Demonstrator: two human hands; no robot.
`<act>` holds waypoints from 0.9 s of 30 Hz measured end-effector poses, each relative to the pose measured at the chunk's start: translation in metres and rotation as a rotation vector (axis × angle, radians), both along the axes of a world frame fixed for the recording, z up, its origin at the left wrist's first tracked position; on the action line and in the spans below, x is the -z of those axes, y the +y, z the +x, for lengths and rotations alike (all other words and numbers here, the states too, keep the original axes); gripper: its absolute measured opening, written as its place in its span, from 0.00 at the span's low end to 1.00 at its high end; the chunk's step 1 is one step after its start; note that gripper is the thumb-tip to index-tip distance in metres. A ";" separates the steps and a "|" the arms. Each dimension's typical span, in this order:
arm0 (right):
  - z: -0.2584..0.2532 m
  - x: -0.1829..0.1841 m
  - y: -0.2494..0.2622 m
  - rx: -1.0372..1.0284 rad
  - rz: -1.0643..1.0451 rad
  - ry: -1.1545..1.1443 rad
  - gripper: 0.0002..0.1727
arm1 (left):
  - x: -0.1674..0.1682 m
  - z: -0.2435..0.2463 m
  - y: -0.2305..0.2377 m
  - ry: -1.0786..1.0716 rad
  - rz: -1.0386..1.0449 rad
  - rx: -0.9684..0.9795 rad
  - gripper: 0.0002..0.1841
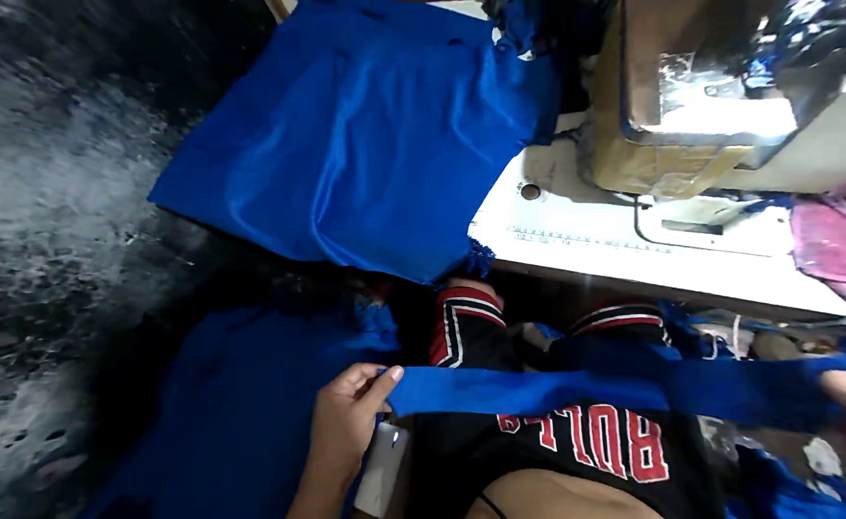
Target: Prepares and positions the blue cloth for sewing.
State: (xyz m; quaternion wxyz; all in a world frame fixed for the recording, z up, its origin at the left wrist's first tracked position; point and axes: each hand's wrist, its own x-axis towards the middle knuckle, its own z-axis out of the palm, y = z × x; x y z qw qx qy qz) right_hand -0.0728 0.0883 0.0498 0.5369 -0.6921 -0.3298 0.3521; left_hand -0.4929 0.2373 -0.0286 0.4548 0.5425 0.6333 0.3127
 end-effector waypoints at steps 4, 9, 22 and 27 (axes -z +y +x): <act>-0.047 0.018 0.031 -0.337 0.210 0.005 0.09 | -0.064 0.069 -0.009 -0.416 -0.010 0.294 0.07; -0.072 -0.008 0.059 -0.463 0.227 0.044 0.10 | -0.099 0.144 -0.010 -0.457 0.139 0.468 0.05; -0.039 -0.036 0.044 -0.420 0.141 -0.089 0.07 | -0.084 0.190 0.004 -0.530 0.332 0.716 0.16; -0.020 -0.043 0.052 -0.430 0.185 -0.224 0.07 | -0.045 0.212 0.038 -0.851 -0.084 1.073 0.23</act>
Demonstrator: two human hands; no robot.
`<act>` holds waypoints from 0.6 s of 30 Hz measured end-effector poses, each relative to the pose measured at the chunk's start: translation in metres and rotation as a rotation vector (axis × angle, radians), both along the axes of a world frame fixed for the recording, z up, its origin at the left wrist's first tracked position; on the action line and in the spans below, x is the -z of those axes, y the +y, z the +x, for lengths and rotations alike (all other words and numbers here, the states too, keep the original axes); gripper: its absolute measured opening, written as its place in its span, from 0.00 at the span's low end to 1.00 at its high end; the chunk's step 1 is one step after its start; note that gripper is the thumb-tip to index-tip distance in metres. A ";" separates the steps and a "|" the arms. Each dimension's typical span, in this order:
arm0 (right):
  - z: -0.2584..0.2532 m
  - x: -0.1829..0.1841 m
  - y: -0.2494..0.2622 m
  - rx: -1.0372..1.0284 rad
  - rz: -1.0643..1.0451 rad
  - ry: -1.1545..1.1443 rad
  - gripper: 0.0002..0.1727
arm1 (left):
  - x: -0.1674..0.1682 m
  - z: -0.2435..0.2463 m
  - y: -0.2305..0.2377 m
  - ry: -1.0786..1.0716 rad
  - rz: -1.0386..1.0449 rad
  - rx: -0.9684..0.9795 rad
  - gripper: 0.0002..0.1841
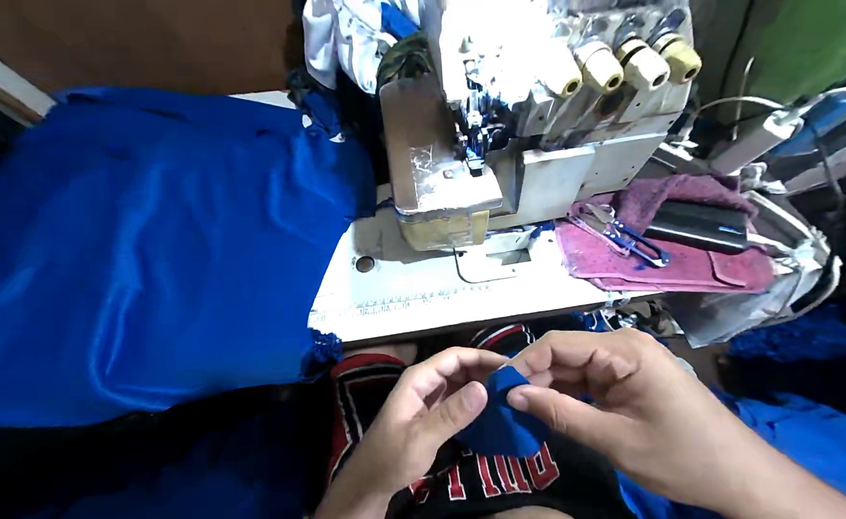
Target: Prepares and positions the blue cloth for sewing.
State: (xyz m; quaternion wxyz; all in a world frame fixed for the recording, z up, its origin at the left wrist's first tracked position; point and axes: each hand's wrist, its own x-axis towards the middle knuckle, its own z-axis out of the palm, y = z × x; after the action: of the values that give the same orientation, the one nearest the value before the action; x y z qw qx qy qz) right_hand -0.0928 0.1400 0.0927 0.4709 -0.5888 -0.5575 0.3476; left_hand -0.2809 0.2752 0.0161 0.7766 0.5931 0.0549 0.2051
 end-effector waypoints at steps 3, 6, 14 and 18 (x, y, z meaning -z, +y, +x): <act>0.020 -0.002 0.004 0.054 0.053 -0.080 0.06 | 0.016 0.011 0.005 -0.007 -0.120 0.023 0.14; 0.043 -0.014 0.021 0.164 0.146 -0.178 0.06 | -0.015 0.024 0.027 0.081 0.038 -0.183 0.10; 0.094 0.000 0.112 0.382 0.197 -0.174 0.08 | -0.121 0.093 0.117 0.538 1.291 -0.611 0.08; 0.097 0.003 0.119 0.433 0.180 -0.282 0.14 | -0.124 0.103 0.139 0.570 1.297 -0.519 0.07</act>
State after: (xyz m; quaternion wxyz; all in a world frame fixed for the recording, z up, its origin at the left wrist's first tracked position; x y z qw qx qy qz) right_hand 0.0038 0.2589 0.0898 0.5025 -0.6925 -0.5074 0.1026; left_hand -0.1776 0.4146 0.1403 0.1545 0.9295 0.2598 0.2112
